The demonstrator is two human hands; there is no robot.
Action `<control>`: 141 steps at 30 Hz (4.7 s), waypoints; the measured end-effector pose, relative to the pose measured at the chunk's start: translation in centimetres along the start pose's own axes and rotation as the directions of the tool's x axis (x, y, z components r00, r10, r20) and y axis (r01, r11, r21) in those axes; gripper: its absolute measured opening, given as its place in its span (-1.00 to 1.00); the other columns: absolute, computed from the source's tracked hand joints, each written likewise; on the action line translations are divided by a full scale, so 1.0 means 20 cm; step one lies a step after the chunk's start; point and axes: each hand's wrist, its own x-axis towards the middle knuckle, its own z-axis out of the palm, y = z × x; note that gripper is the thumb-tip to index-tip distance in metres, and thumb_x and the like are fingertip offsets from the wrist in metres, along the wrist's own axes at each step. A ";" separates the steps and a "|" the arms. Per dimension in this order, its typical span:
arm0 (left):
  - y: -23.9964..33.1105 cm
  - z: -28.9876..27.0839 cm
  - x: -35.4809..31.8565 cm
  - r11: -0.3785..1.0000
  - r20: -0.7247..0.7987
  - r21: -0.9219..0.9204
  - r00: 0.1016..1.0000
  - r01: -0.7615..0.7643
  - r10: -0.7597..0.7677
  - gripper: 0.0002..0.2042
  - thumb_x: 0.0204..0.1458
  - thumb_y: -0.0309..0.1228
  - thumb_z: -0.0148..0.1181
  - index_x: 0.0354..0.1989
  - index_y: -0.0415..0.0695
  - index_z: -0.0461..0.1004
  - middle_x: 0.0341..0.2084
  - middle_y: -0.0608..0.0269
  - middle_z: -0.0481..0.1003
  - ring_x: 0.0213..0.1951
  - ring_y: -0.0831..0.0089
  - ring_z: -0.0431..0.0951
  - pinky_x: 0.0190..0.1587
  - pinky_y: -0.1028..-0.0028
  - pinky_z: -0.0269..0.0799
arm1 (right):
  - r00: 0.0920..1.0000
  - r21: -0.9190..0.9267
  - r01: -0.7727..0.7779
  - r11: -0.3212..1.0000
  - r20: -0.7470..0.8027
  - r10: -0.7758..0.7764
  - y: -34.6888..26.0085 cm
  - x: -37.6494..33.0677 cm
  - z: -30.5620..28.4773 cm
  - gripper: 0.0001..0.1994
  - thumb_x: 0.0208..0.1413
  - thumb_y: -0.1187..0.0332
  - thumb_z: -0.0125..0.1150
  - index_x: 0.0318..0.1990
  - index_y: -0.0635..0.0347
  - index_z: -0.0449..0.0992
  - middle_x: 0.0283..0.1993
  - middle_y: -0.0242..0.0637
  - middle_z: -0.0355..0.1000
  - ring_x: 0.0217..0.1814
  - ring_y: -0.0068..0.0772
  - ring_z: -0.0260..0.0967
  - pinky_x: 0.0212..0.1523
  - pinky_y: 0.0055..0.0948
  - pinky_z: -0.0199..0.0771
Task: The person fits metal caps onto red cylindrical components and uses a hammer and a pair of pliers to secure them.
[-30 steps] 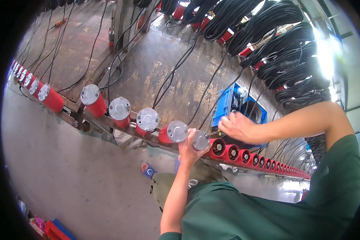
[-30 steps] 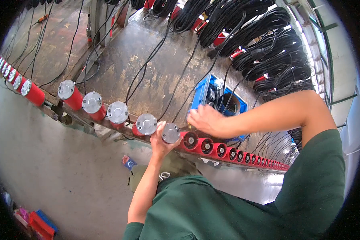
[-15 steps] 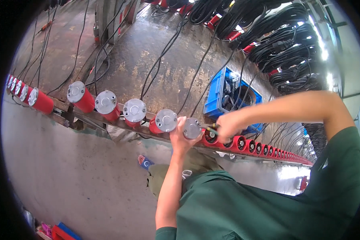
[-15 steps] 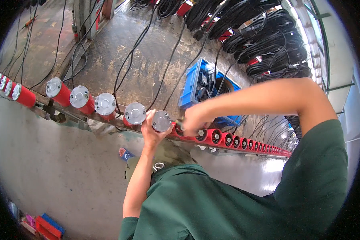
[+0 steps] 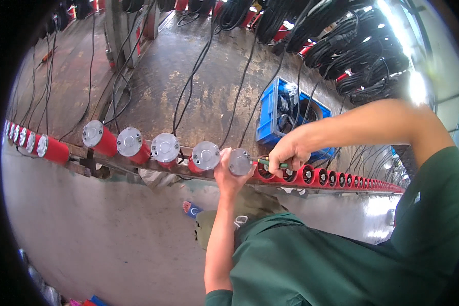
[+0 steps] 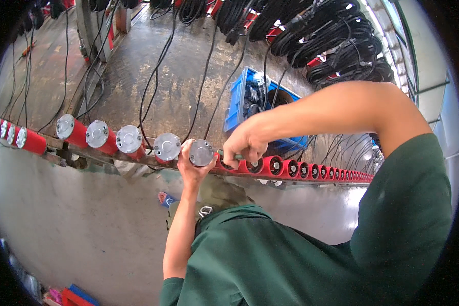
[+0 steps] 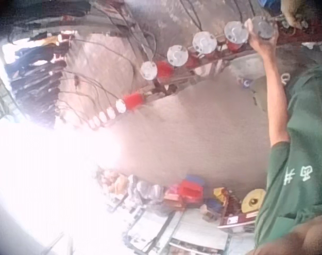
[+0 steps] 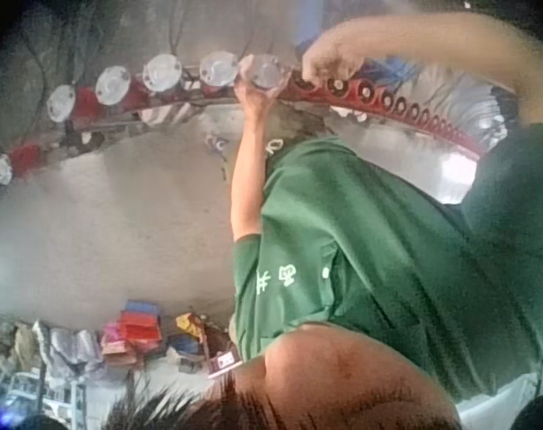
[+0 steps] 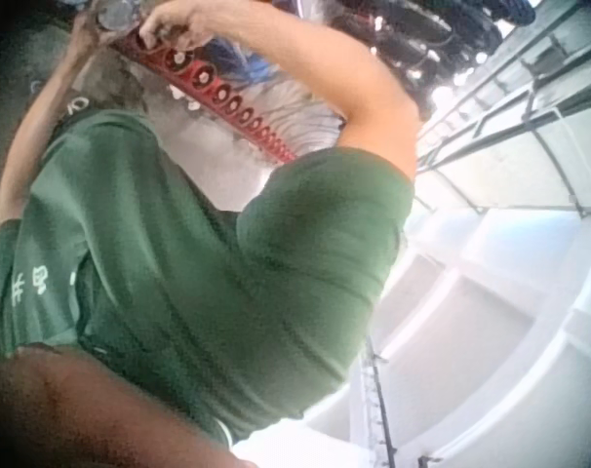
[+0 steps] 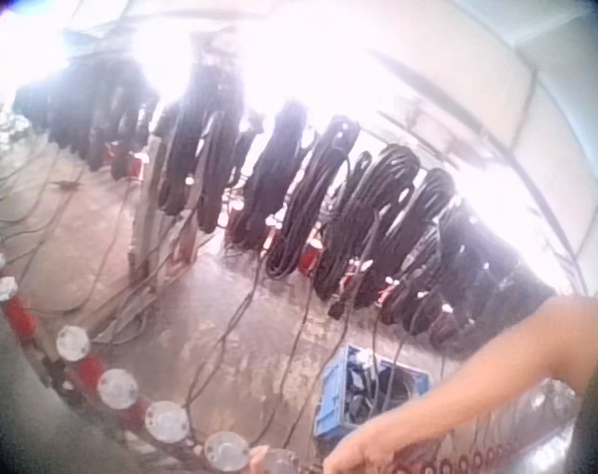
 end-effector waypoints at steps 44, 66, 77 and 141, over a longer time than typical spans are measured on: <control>1.68 1.00 -0.31 0.986 0.166 -0.126 0.982 0.111 -0.090 -0.90 0.18 -0.38 0.28 -0.22 -0.12 0.59 -0.33 0.33 0.55 -0.29 0.50 0.50 -0.21 0.36 0.42 | 0.586 0.644 0.697 -0.314 -0.765 -0.269 1.36 1.17 -1.03 -0.64 0.03 0.10 0.43 -0.47 0.24 0.51 -0.47 -0.42 0.41 -0.44 -0.49 0.31 -0.38 -0.31 0.33; 1.53 0.91 -0.29 0.978 0.304 -0.072 0.938 0.198 -0.167 -0.89 0.21 -0.43 0.25 -0.18 -0.18 0.62 -0.31 0.26 0.59 -0.27 0.47 0.56 -0.18 0.36 0.47 | -0.385 -0.284 0.697 0.658 -0.923 0.010 1.37 1.17 -1.20 -0.34 -0.04 0.24 0.53 0.17 0.32 0.33 0.25 0.00 0.16 0.36 0.14 0.12 0.32 0.09 0.20; 1.54 0.87 -0.34 0.981 0.250 -0.039 0.952 0.192 -0.176 -0.88 0.22 -0.46 0.23 -0.16 -0.20 0.63 -0.30 0.23 0.61 -0.26 0.46 0.58 -0.17 0.36 0.49 | -0.334 -0.656 0.360 0.664 -0.755 -0.564 1.08 1.22 -1.56 -0.83 0.07 0.31 0.26 -0.21 0.12 0.62 -0.14 -0.13 0.63 0.00 -0.03 0.60 -0.05 -0.10 0.68; 1.03 1.30 0.06 0.393 0.795 -0.330 0.477 0.859 -0.375 -0.21 0.15 -0.55 0.17 0.57 -0.13 -0.02 0.33 -0.05 0.35 0.33 0.02 0.45 0.29 0.04 0.51 | 0.088 0.362 0.898 -0.250 -0.705 -0.704 1.80 0.57 -0.77 -0.81 0.28 0.39 0.34 -0.05 0.29 0.65 -0.20 -0.37 0.61 -0.29 -0.69 0.43 -0.32 -0.60 0.41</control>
